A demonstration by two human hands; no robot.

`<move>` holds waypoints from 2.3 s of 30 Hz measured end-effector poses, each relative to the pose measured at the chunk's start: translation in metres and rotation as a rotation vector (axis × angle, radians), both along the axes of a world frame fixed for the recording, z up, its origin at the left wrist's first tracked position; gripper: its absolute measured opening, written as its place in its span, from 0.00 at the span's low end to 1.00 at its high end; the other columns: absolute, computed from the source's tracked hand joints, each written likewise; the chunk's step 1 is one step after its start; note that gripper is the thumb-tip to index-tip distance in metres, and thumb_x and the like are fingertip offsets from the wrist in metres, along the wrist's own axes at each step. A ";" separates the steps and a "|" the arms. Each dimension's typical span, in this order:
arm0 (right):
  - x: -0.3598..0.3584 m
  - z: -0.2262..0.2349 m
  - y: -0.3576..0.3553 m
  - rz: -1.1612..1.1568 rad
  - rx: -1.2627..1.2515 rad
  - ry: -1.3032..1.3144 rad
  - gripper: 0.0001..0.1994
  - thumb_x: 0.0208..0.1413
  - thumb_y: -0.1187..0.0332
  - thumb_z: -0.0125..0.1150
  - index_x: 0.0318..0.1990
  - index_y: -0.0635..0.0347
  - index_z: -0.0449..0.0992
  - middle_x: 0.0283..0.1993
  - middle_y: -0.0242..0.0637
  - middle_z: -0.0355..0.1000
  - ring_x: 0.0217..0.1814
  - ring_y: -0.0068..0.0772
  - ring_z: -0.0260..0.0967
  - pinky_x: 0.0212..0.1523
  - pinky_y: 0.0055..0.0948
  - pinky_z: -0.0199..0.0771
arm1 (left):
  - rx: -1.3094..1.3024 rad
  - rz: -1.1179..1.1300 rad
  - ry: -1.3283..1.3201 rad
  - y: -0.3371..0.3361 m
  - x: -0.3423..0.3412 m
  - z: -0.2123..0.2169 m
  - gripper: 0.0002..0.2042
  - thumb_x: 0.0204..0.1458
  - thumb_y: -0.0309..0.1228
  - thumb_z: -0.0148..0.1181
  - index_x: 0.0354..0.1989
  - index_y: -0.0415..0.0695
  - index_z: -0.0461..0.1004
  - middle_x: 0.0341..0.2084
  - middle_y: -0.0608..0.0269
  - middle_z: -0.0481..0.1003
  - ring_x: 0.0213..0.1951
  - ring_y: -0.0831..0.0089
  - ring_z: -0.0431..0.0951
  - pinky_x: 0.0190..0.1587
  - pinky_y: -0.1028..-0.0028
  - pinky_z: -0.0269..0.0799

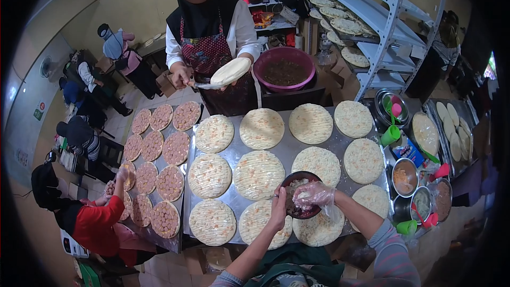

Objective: Spreading shredded cheese onto prepared dough rounds on a metal prep table.

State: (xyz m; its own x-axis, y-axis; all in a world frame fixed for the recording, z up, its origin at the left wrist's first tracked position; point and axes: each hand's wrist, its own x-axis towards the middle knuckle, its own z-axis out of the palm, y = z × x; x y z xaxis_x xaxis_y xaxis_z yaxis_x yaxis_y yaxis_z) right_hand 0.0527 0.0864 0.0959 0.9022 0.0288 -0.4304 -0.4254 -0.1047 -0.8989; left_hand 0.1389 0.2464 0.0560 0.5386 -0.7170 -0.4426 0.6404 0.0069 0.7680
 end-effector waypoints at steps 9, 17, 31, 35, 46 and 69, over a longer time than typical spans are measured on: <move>0.016 0.007 -0.032 -0.044 0.070 -0.014 0.11 0.56 0.63 0.59 0.41 0.59 0.76 0.33 0.28 0.73 0.33 0.17 0.69 0.35 0.20 0.71 | -0.068 0.003 0.080 -0.032 0.014 -0.016 0.25 0.59 0.50 0.42 0.59 0.48 0.56 0.52 0.62 0.65 0.53 0.73 0.66 0.54 0.70 0.65; 0.022 -0.006 -0.066 -0.258 0.399 0.078 0.10 0.57 0.62 0.57 0.42 0.57 0.74 0.30 0.26 0.70 0.28 0.17 0.67 0.27 0.18 0.68 | -0.094 0.039 0.092 -0.071 0.013 -0.001 0.24 0.60 0.47 0.43 0.58 0.43 0.56 0.53 0.59 0.63 0.54 0.73 0.63 0.58 0.72 0.58; 0.076 0.009 -0.233 -0.394 0.211 -0.046 0.12 0.55 0.64 0.58 0.45 0.57 0.73 0.37 0.28 0.72 0.40 0.19 0.69 0.42 0.23 0.70 | -0.116 0.090 0.106 -0.074 0.018 -0.012 0.29 0.60 0.53 0.34 0.59 0.42 0.57 0.54 0.58 0.67 0.54 0.67 0.68 0.57 0.66 0.64; 0.121 -0.019 -0.246 -0.120 -0.552 0.046 0.10 0.49 0.68 0.61 0.40 0.58 0.77 0.40 0.33 0.74 0.43 0.19 0.70 0.42 0.21 0.70 | -0.078 0.217 0.121 -0.043 0.017 0.002 0.27 0.61 0.50 0.37 0.59 0.41 0.57 0.54 0.59 0.65 0.55 0.69 0.66 0.58 0.68 0.60; 0.152 -0.090 -0.310 -0.252 -0.772 0.171 0.09 0.46 0.68 0.55 0.34 0.55 0.78 0.34 0.38 0.76 0.35 0.32 0.75 0.38 0.29 0.74 | 0.034 0.286 0.101 -0.005 0.013 0.011 0.30 0.58 0.56 0.35 0.62 0.47 0.55 0.58 0.61 0.62 0.57 0.66 0.64 0.59 0.62 0.61; 0.220 -0.110 -0.294 -0.095 -0.995 -0.034 0.07 0.41 0.72 0.58 0.29 0.52 0.79 0.38 0.42 0.75 0.45 0.41 0.72 0.45 0.33 0.71 | 0.017 0.315 0.128 -0.012 -0.001 0.013 0.30 0.59 0.55 0.35 0.62 0.45 0.54 0.57 0.58 0.62 0.58 0.65 0.62 0.60 0.62 0.58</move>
